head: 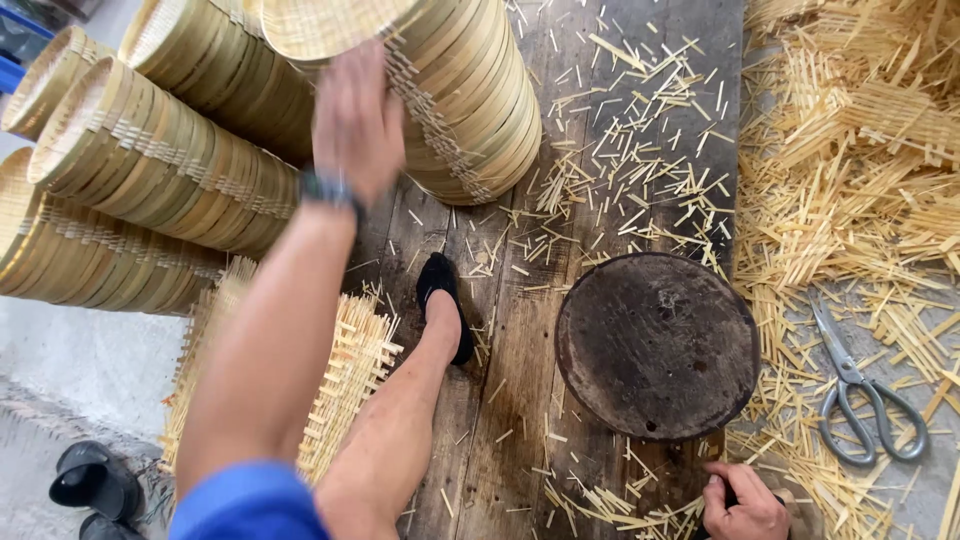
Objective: The person sits on the floor of a bamboo craft workshop and uses scissors to trim the excess ends of bamboo strips protruding from a woven mat laid over a round wooden form. They then lift the woven tray, fit a bent bamboo rim ring around its edge, and press the rim into place to finish the tray.
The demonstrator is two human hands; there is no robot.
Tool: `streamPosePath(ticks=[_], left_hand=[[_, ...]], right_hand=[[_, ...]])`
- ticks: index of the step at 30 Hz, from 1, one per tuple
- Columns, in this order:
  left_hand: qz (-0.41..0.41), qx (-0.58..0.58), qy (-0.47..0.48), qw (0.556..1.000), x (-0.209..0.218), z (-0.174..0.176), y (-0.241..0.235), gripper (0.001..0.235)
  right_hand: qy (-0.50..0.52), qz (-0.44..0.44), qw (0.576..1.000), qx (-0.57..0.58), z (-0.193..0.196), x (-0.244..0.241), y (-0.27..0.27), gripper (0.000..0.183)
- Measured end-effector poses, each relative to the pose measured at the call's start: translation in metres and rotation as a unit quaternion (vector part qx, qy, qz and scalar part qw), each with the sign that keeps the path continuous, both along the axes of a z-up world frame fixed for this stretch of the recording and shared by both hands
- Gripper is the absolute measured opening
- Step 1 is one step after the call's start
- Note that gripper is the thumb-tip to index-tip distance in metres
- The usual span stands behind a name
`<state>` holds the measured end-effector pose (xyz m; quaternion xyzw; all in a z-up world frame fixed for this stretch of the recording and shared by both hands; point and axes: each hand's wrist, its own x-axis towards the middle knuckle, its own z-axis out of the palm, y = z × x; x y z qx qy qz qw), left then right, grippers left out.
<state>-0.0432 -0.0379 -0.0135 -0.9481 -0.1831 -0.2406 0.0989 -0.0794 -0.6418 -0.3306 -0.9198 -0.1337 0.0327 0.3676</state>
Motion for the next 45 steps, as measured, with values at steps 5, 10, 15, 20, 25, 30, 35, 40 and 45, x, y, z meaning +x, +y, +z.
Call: streamPosePath(ticks=[5, 10, 15, 20, 25, 30, 35, 40, 45], left_hand=[[0.04, -0.155, 0.132, 0.978, -0.165, -0.104, -0.053, 0.073], [0.361, -0.331, 0.235, 0.84, -0.351, -0.23, -0.069, 0.073], [0.226, -0.236, 0.133, 0.936, -0.393, -0.272, -0.063, 0.036], [0.166, -0.225, 0.134, 0.951, -0.4, -0.267, -0.045, 0.031], [0.403, -0.358, 0.138, 0.831, -0.373, -0.205, -0.076, 0.056], [0.227, -0.225, 0.156, 0.934, -0.404, -0.276, -0.056, 0.07], [0.263, -0.241, 0.2, 0.913, -0.399, -0.264, -0.054, 0.054], [0.286, -0.248, 0.272, 0.885, -0.381, -0.239, -0.064, 0.045], [0.322, -0.281, 0.25, 0.869, -0.385, -0.259, -0.071, 0.056]], right_hand=[[-0.019, 0.006, 1.0, -0.002, 0.008, -0.001, -0.001, 0.016], [-0.015, 0.011, 1.0, 0.003, 0.014, 0.0, 0.001, 0.016], [-0.017, 0.036, 0.999, -0.023, 0.015, -0.001, -0.001, 0.014], [0.004, 0.026, 0.999, -0.03, 0.014, -0.002, 0.0, 0.014], [0.007, 0.023, 1.0, -0.013, 0.016, 0.0, -0.001, 0.014], [0.005, 0.028, 0.999, -0.013, 0.014, 0.0, -0.001, 0.014], [0.005, 0.025, 1.0, -0.011, 0.019, 0.001, -0.001, 0.013], [0.013, 0.021, 0.999, -0.023, 0.023, 0.001, 0.001, 0.013], [0.02, 0.019, 0.999, -0.026, 0.023, 0.001, 0.0, 0.014]])
